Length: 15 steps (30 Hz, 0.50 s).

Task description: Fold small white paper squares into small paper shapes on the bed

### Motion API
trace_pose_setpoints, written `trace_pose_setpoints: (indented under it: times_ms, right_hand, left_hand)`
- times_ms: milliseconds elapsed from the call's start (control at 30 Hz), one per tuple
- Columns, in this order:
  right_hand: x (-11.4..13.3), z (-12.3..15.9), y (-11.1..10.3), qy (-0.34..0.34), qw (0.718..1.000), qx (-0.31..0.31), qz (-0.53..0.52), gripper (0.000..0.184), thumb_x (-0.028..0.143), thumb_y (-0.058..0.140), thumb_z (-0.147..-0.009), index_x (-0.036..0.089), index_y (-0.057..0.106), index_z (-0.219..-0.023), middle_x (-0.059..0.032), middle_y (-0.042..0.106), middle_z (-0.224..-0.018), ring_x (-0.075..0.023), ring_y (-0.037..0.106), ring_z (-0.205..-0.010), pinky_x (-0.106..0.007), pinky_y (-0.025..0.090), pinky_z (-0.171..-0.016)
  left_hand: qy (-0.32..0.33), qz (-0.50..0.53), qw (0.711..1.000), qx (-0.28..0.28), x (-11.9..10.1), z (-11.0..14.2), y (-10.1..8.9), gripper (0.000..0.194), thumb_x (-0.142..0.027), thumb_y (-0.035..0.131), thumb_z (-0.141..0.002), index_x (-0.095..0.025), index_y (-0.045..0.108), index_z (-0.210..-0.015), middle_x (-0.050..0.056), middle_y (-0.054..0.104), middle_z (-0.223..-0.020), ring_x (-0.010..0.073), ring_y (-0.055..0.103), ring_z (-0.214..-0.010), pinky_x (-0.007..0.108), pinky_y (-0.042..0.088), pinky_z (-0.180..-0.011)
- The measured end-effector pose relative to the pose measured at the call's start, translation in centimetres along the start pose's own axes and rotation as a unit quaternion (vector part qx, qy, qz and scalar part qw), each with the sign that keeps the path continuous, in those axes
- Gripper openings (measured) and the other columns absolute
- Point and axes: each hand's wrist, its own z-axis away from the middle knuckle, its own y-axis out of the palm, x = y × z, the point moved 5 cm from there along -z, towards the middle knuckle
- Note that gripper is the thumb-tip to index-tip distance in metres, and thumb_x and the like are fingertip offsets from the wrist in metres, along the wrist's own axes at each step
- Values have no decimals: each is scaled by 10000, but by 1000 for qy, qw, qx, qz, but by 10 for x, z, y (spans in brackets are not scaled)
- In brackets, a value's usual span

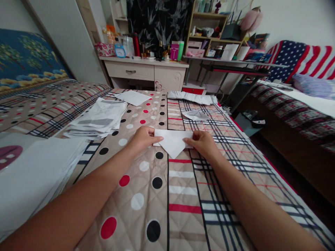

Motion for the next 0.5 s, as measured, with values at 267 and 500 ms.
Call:
trace_pose_setpoints:
  times_ms: [267,500]
  right_hand:
    - [1,-9,9,-94,994,16,62,213,248,726,-678,195,743,-884,-26,707,-762,-162,594,-656,-275,434,-609]
    - [7,-8,12,-153,988,28,-1,130,147,675,-688,183,747,-791,-42,719,-802,-187,645,-743,-285,480,-682]
  left_hand:
    - [123,-170,978,-1,-1,-13,-2,283,-217,799,-496,-193,760,-775,15,699,-670,138,566,-559,218,399,-512]
    - [148,-182,972,10,-9,-13,3,245,-156,768,-547,-203,772,-787,23,710,-723,124,523,-565,227,388,-542]
